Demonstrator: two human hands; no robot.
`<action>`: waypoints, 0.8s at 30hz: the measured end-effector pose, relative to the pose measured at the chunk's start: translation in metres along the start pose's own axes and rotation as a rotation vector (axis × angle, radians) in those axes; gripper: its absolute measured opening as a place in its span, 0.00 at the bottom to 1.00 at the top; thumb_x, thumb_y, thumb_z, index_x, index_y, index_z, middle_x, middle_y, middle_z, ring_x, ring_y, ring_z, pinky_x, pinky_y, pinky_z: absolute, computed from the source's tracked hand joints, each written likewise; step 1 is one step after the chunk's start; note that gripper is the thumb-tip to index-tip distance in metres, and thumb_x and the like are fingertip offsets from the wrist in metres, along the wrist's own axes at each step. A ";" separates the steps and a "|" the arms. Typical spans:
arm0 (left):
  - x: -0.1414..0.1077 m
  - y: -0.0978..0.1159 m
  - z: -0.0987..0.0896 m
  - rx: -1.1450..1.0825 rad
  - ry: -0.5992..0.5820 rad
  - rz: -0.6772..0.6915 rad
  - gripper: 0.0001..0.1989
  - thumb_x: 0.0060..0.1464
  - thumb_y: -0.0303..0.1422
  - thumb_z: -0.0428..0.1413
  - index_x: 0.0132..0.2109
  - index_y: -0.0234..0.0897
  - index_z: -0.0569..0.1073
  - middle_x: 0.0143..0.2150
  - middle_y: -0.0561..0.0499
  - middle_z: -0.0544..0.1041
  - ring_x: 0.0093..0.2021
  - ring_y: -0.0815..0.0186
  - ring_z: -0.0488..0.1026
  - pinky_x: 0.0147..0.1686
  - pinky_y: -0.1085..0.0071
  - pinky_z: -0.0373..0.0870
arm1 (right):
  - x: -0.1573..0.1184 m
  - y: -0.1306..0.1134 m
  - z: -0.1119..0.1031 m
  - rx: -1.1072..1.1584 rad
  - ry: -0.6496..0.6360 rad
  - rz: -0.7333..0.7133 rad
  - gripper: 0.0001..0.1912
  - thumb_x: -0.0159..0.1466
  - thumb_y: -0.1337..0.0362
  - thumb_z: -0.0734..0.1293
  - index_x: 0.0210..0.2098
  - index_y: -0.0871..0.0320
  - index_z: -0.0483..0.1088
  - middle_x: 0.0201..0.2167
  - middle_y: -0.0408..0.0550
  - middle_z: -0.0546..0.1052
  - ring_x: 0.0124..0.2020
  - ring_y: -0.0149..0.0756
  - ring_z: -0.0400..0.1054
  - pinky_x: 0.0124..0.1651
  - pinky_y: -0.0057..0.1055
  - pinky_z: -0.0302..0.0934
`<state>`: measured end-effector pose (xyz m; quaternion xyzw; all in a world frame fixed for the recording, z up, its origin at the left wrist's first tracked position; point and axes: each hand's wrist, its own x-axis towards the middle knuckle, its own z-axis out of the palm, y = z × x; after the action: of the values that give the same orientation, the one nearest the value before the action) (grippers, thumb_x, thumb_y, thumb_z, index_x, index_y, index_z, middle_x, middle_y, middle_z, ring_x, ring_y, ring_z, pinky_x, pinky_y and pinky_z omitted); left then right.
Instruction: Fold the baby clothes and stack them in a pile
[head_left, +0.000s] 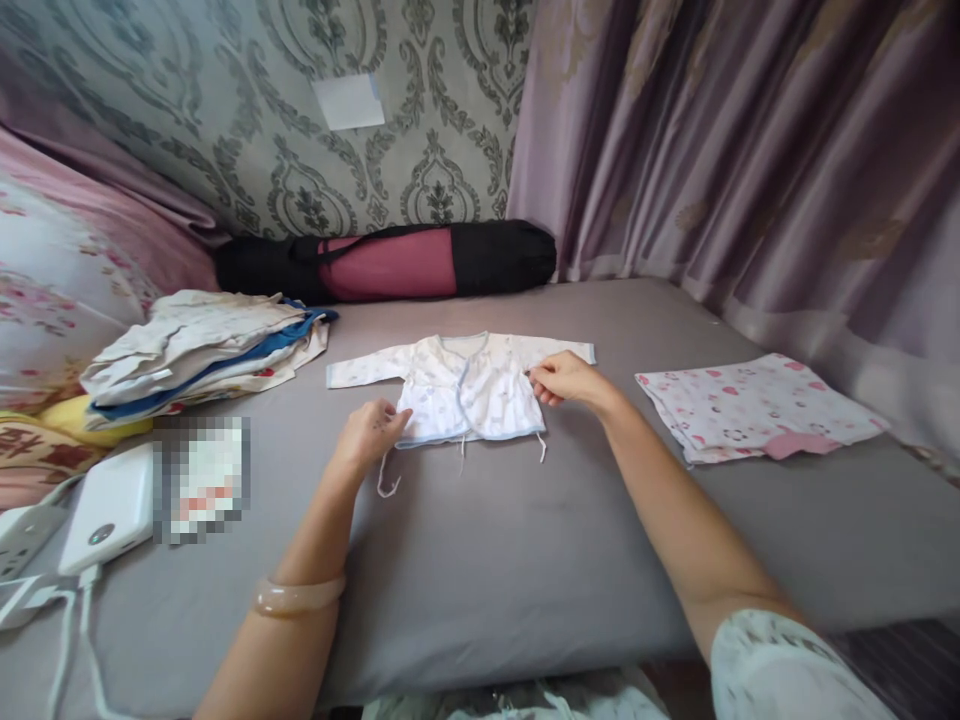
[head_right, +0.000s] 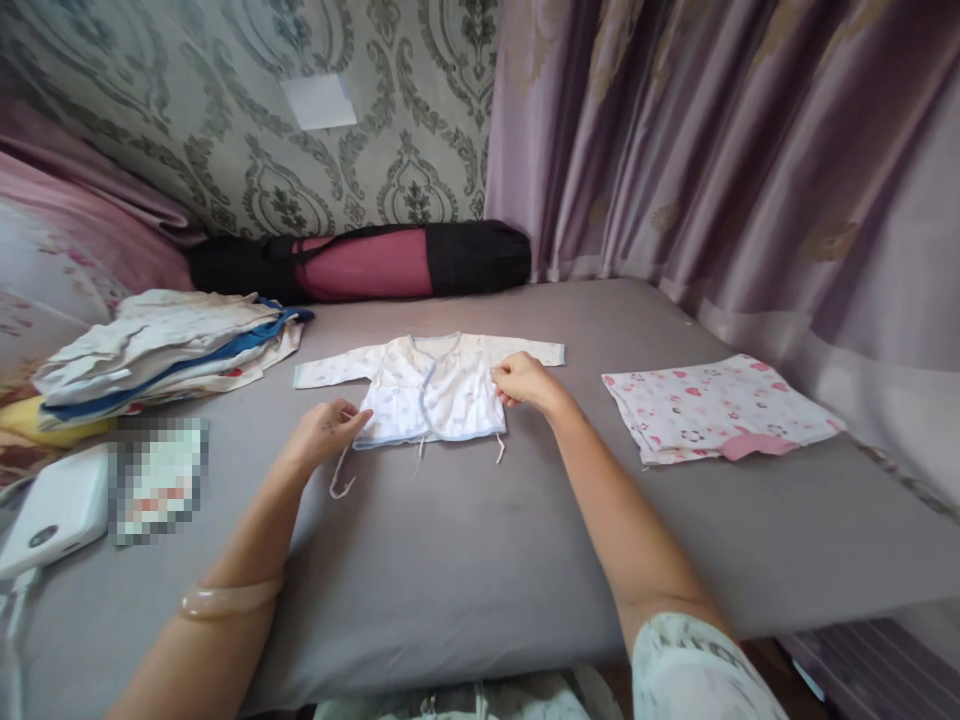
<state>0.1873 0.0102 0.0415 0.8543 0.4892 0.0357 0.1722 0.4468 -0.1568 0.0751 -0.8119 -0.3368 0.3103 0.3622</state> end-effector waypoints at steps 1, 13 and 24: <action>-0.001 -0.001 -0.002 -0.014 -0.027 -0.004 0.19 0.55 0.47 0.52 0.39 0.36 0.75 0.35 0.45 0.79 0.38 0.59 0.74 0.33 0.71 0.63 | 0.000 0.009 0.000 -0.042 0.001 0.050 0.16 0.64 0.68 0.64 0.20 0.61 0.67 0.17 0.44 0.73 0.15 0.24 0.64 0.19 0.19 0.59; 0.005 -0.015 0.004 -0.397 -0.243 -0.026 0.20 0.41 0.50 0.58 0.26 0.36 0.70 0.17 0.55 0.67 0.21 0.69 0.64 0.24 0.73 0.57 | -0.014 0.046 0.022 -0.487 -0.012 0.091 0.20 0.61 0.53 0.62 0.20 0.59 0.72 0.10 0.43 0.66 0.14 0.28 0.61 0.21 0.24 0.51; 0.002 -0.014 -0.008 -0.334 -0.234 -0.077 0.17 0.35 0.46 0.61 0.25 0.37 0.68 0.17 0.59 0.61 0.20 0.70 0.60 0.22 0.73 0.50 | -0.017 0.051 0.017 -0.514 0.012 0.049 0.14 0.55 0.59 0.62 0.19 0.59 0.71 0.11 0.41 0.63 0.16 0.29 0.59 0.21 0.26 0.47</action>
<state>0.1749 0.0206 0.0438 0.7928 0.4854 0.0101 0.3685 0.4408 -0.1893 0.0291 -0.8871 -0.3825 0.2184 0.1382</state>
